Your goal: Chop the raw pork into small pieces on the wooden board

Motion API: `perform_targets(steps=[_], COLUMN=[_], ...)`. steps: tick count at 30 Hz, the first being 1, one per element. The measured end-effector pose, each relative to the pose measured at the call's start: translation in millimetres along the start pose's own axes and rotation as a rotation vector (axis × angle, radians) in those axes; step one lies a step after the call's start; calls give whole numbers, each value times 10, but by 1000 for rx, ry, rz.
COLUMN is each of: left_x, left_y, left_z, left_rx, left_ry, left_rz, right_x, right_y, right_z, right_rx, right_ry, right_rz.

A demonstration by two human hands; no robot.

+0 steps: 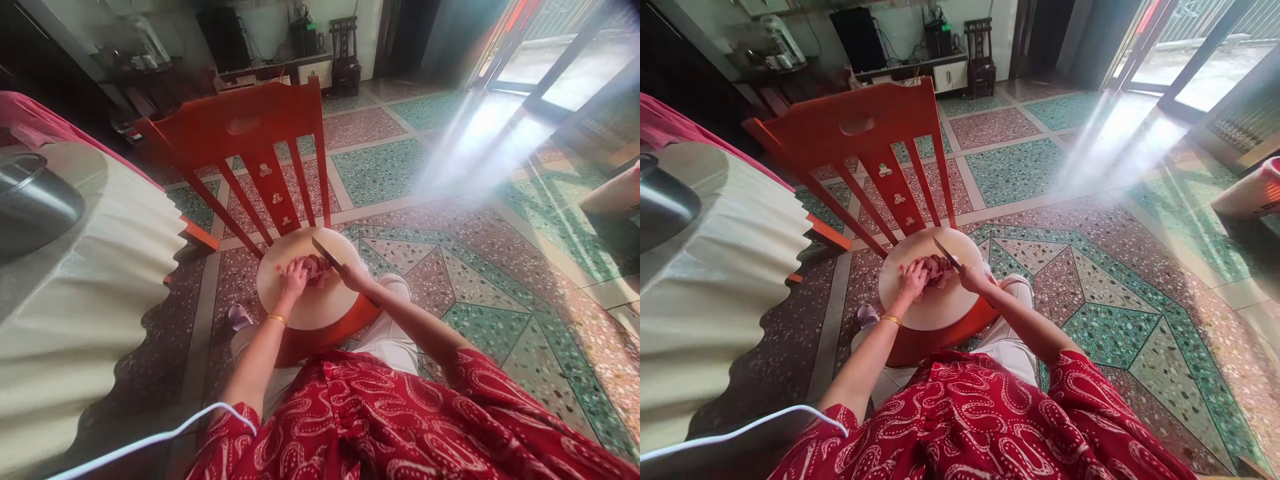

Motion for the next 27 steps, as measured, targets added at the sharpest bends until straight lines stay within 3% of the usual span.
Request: perform_targets(steps=[3, 6, 12, 15, 18, 20, 25, 27], left_x=[-75, -328, -994, -1149, -1181, -1170, -1128, -1125], left_y=[38, 70, 68, 38, 19, 12, -54, -77], left_z=[107, 161, 178, 157, 125, 104, 76, 84], left_rx=[-13, -18, 8, -36, -78, -106, -164, -174], left_ry=[-144, -258, -315, -294, -309, -344, -351, -343], left_rz=[67, 119, 136, 122, 129, 146, 141, 133], right_x=[-136, -296, -446, -574, -733, -764, -575, -544], right_y=[-93, -245, -460, -345, -68, 120, 335, 388], right_z=[-36, -129, -199, -17, 181, 181, -146, -95], right_rx=[75, 107, 191, 231, 287, 267, -48, -46], right_ry=[1, -52, -166, -221, -307, -311, -3, 0], right_rz=[-33, -7, 151, 175, 243, 268, 151, 156])
Point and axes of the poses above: each hand's wrist, its own x-axis towards the middle knuckle, its own z-axis out of the back of the hand, y = z × x, the point moved 5 cm from there along x, towards the middle knuckle, and after that the axes turned 15 degrees about -z, right-handed, at the moved point
